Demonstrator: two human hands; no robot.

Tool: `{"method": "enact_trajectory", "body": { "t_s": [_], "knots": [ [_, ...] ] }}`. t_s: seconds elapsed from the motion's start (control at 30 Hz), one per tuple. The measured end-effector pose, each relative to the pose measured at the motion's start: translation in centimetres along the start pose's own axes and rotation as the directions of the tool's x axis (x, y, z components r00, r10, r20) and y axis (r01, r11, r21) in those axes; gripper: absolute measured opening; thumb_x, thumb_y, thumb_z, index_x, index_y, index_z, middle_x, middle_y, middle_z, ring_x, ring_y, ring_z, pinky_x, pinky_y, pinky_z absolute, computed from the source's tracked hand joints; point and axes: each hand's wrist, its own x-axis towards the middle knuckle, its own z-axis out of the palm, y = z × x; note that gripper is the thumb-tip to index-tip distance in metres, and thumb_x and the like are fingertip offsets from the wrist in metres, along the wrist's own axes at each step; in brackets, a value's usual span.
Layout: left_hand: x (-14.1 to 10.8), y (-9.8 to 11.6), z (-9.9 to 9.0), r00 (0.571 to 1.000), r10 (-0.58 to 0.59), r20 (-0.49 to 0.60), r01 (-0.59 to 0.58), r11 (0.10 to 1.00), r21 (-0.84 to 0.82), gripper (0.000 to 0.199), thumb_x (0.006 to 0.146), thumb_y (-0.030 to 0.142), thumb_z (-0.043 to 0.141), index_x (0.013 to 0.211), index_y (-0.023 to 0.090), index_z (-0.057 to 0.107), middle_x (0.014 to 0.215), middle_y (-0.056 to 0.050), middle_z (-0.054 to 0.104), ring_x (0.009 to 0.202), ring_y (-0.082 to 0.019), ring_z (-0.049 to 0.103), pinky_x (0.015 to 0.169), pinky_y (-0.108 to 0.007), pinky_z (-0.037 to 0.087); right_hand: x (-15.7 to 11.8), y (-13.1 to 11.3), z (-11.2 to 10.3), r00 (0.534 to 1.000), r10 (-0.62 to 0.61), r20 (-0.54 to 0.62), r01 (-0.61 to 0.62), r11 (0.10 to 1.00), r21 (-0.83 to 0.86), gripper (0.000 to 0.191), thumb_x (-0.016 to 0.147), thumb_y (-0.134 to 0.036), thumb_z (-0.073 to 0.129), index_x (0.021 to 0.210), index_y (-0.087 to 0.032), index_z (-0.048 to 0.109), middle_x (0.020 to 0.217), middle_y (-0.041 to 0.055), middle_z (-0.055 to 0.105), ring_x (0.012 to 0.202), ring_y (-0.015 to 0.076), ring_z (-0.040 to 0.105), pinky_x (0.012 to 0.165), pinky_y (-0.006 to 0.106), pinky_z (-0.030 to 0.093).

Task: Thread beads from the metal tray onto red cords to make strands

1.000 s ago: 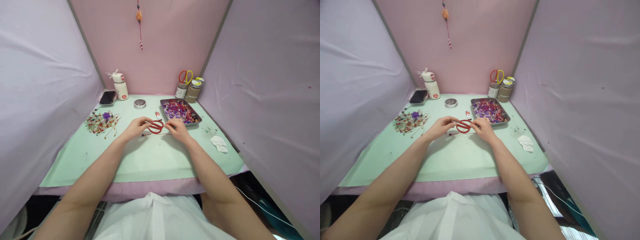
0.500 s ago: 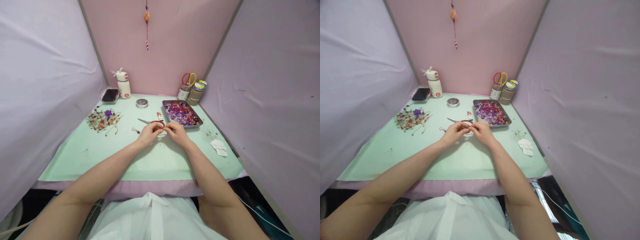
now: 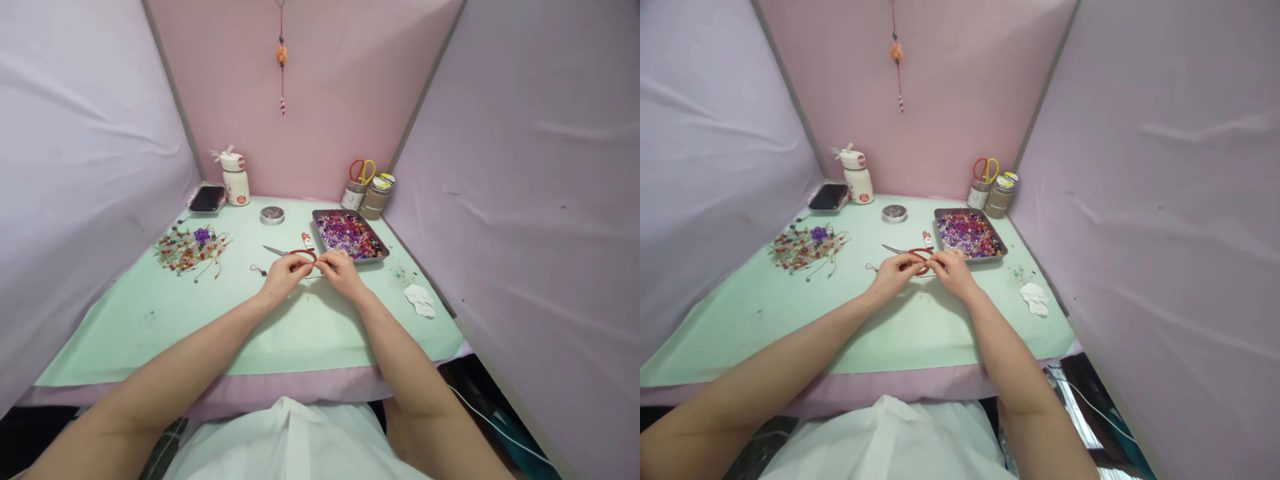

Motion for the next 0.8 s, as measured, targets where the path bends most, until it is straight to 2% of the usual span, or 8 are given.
{"method": "enact_trajectory", "body": {
  "t_s": [0.2, 0.3, 0.4, 0.5, 0.6, 0.67, 0.8],
  "knots": [
    [0.0, 0.2, -0.1, 0.999, -0.032, 0.002, 0.032, 0.998, -0.056, 0.023, 0.072, 0.036, 0.064, 0.077, 0.015, 0.072, 0.073, -0.004, 0.070, 0.066, -0.015, 0.059, 0.062, -0.024, 0.044, 0.0, -0.3, 0.0, 1.000, 0.001, 0.003, -0.001, 1.000, 0.015, 0.023, 0.089, -0.033, 0.052, 0.074, -0.019, 0.062, 0.069, -0.0006, 0.063, 0.068, 0.0134, 0.053, 0.083, 0.031, 0.032],
    [0.0, 0.5, -0.2, 0.999, -0.044, 0.003, 0.044, 0.998, -0.046, 0.022, 0.071, 0.035, 0.064, 0.076, 0.015, 0.073, 0.073, -0.004, 0.071, 0.067, -0.015, 0.059, 0.063, -0.024, 0.044, 0.2, -0.5, -0.3, 0.999, 0.023, 0.028, -0.023, 1.000, 0.005, 0.022, 0.089, -0.033, 0.052, 0.076, -0.019, 0.063, 0.071, -0.0006, 0.065, 0.070, 0.0133, 0.054, 0.083, 0.030, 0.032],
    [0.1, 0.4, -0.3, 0.998, -0.065, -0.010, 0.065, 0.998, 0.007, 0.023, 0.071, 0.036, 0.064, 0.073, 0.016, 0.073, 0.066, -0.002, 0.068, 0.060, -0.014, 0.054, 0.057, -0.024, 0.040, 0.6, -0.7, -1.6, 0.998, 0.059, 0.017, -0.058, 0.997, -0.047, 0.021, 0.089, -0.032, 0.050, 0.080, -0.020, 0.064, 0.075, -0.0006, 0.067, 0.073, 0.0137, 0.056, 0.083, 0.030, 0.033],
    [0.2, 0.1, -0.3, 0.997, -0.080, -0.018, 0.081, 0.996, 0.046, 0.025, 0.070, 0.038, 0.064, 0.074, 0.016, 0.074, 0.062, -0.001, 0.065, 0.056, -0.013, 0.049, 0.054, -0.024, 0.035, 1.5, -0.5, -4.0, 0.994, 0.108, -0.019, -0.109, 0.987, -0.114, 0.019, 0.088, -0.031, 0.050, 0.082, -0.020, 0.065, 0.078, 0.0002, 0.068, 0.073, 0.0146, 0.058, 0.079, 0.028, 0.036],
    [0.2, -0.2, -0.2, 0.996, -0.092, -0.020, 0.093, 0.994, 0.064, 0.026, 0.070, 0.038, 0.063, 0.077, 0.016, 0.075, 0.065, -0.002, 0.067, 0.057, -0.013, 0.050, 0.054, -0.025, 0.034, 2.9, 0.5, -6.4, 0.985, 0.167, -0.051, -0.174, 0.965, -0.196, 0.014, 0.085, -0.028, 0.053, 0.083, -0.021, 0.065, 0.081, -0.0002, 0.070, 0.075, 0.0148, 0.060, 0.076, 0.027, 0.038],
    [0.2, -0.3, -0.1, 0.994, -0.104, -0.022, 0.106, 0.992, 0.073, 0.027, 0.070, 0.038, 0.063, 0.078, 0.016, 0.075, 0.066, -0.002, 0.067, 0.057, -0.013, 0.049, 0.053, -0.025, 0.033, 4.1, 1.5, -7.2, 0.975, 0.215, -0.059, -0.223, 0.936, -0.273, 0.013, 0.083, -0.026, 0.054, 0.082, -0.022, 0.066, 0.083, 0.0002, 0.071, 0.077, 0.0157, 0.061, 0.077, 0.028, 0.038],
    [0.1, -0.3, -0.1, 0.993, -0.114, -0.035, 0.117, 0.990, 0.083, 0.026, 0.070, 0.039, 0.063, 0.078, 0.017, 0.075, 0.063, -0.001, 0.065, 0.055, -0.013, 0.046, 0.053, -0.025, 0.032, 6.2, 3.4, -6.5, 0.933, 0.358, 0.041, -0.303, 0.842, -0.446, 0.016, 0.082, -0.022, 0.053, 0.083, -0.024, 0.069, 0.092, 0.0011, 0.072, 0.087, 0.0183, 0.062, 0.080, 0.031, 0.037]
  ]
}}
